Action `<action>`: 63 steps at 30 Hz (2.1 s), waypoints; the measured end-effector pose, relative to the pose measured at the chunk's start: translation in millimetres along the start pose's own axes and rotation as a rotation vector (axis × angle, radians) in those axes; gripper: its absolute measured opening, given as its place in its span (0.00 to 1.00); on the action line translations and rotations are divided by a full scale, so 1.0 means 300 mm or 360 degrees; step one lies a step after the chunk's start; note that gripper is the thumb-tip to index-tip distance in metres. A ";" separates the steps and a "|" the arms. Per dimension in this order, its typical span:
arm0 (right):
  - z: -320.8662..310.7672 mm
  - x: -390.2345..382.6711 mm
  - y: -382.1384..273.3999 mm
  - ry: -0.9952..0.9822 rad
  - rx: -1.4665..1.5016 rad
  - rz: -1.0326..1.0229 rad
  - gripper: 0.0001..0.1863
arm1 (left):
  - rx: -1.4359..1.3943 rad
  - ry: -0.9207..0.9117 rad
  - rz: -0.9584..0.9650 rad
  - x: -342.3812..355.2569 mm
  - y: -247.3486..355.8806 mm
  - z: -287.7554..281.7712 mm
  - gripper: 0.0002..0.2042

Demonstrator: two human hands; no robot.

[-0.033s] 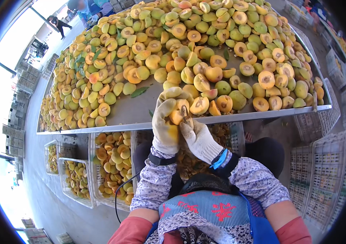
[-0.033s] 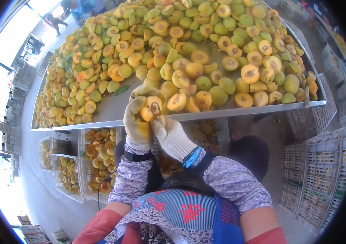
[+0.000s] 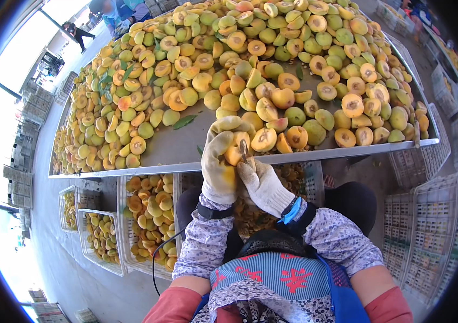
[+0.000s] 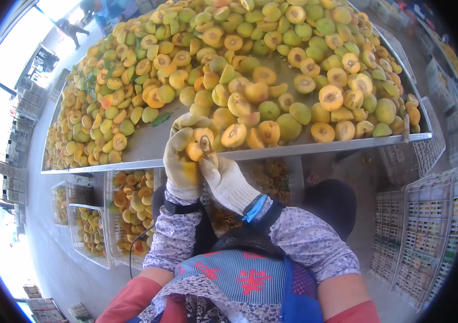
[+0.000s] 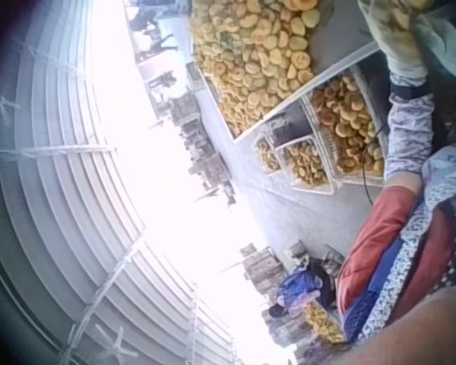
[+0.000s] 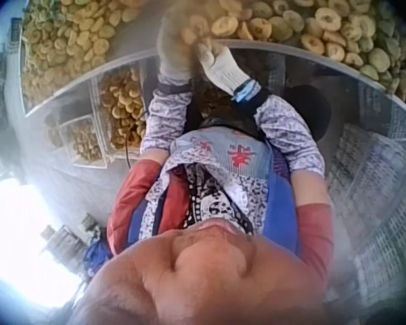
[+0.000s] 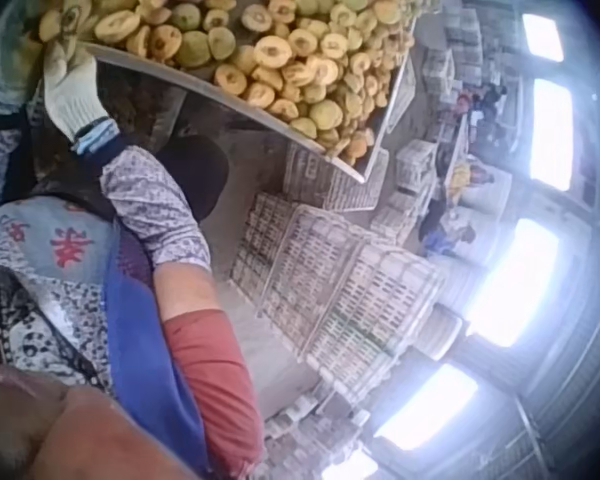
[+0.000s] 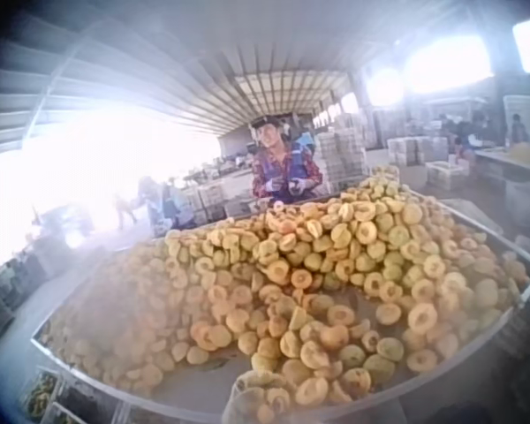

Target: The person repeatedly picks mangoes from a metal tray, splits them open by hand, removes the pit, and places the pitted halves into a crate below. The process is continuous and repetitive, with the person handling each mango individually.

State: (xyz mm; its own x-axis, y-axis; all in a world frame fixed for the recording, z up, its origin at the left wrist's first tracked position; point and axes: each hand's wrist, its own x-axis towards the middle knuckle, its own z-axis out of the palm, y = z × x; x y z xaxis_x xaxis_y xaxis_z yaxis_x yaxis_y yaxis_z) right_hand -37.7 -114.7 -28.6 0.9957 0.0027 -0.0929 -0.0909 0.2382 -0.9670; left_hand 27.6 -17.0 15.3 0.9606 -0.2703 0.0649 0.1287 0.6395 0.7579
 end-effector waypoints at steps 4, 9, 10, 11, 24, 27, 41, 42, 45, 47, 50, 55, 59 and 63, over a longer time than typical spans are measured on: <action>0.007 -0.041 -0.116 -0.0209 0.0502 0.0582 0.26 | 0.0133 -0.0045 0.0085 -0.005 0.012 0.011 0.18; -0.049 -0.033 -0.144 -0.0284 0.0543 0.0861 0.26 | 0.0204 -0.0135 -0.0029 0.015 0.013 0.020 0.20; -0.054 -0.030 -0.142 -0.0258 0.0449 0.0759 0.24 | 0.0147 -0.0157 -0.0124 0.021 0.028 0.022 0.21; -0.060 -0.021 -0.111 -0.0203 0.0248 0.0491 0.24 | 0.0089 -0.0179 -0.0218 0.028 0.041 0.022 0.21; -0.041 -0.052 -0.037 -0.0219 0.0110 0.0534 0.24 | 0.0775 0.0201 -0.0325 0.020 -0.020 0.054 0.23; -0.038 -0.071 -0.065 -0.0259 0.0301 0.0663 0.27 | 0.0682 0.0206 -0.0306 0.010 -0.014 0.059 0.21; -0.136 -0.096 -0.169 -0.0796 0.0746 0.1115 0.31 | 0.0446 -0.0222 -0.0317 -0.004 0.006 0.086 0.20; -0.123 -0.101 -0.171 -0.0795 0.0764 0.1086 0.30 | 0.0243 -0.0103 -0.0348 -0.015 0.000 0.108 0.20; -0.102 -0.124 -0.173 -0.0736 0.0503 0.0850 0.29 | 0.0128 0.0019 -0.0371 -0.039 0.010 0.108 0.18; -0.104 -0.124 -0.133 -0.0725 0.0196 0.0605 0.29 | 0.0207 0.0157 -0.0361 -0.060 0.021 0.115 0.18; -0.070 -0.095 -0.009 -0.0565 -0.0208 -0.0181 0.26 | 0.0098 0.0331 -0.0288 -0.105 0.029 0.102 0.17; -0.108 -0.154 -0.115 -0.0710 -0.1703 -0.0033 0.21 | -0.0548 0.0225 0.0171 -0.073 0.177 -0.171 0.09; -0.183 -0.149 -0.103 -0.0574 -0.1938 0.0225 0.24 | 0.0595 0.0902 0.0282 -0.156 0.404 -0.274 0.15; -0.168 -0.133 -0.100 -0.0352 -0.1841 0.0123 0.24 | 0.1778 0.1196 0.0491 -0.167 0.441 -0.453 0.19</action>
State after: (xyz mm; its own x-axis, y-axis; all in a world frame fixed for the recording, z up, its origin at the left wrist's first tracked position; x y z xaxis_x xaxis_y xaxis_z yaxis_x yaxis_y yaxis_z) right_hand -75.8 -171.0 -7.7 0.9581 0.1741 -0.2274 -0.0013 -0.7914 -0.6113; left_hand 29.9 179.0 24.1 0.8606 0.4533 0.2320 -0.0326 -0.4057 0.9134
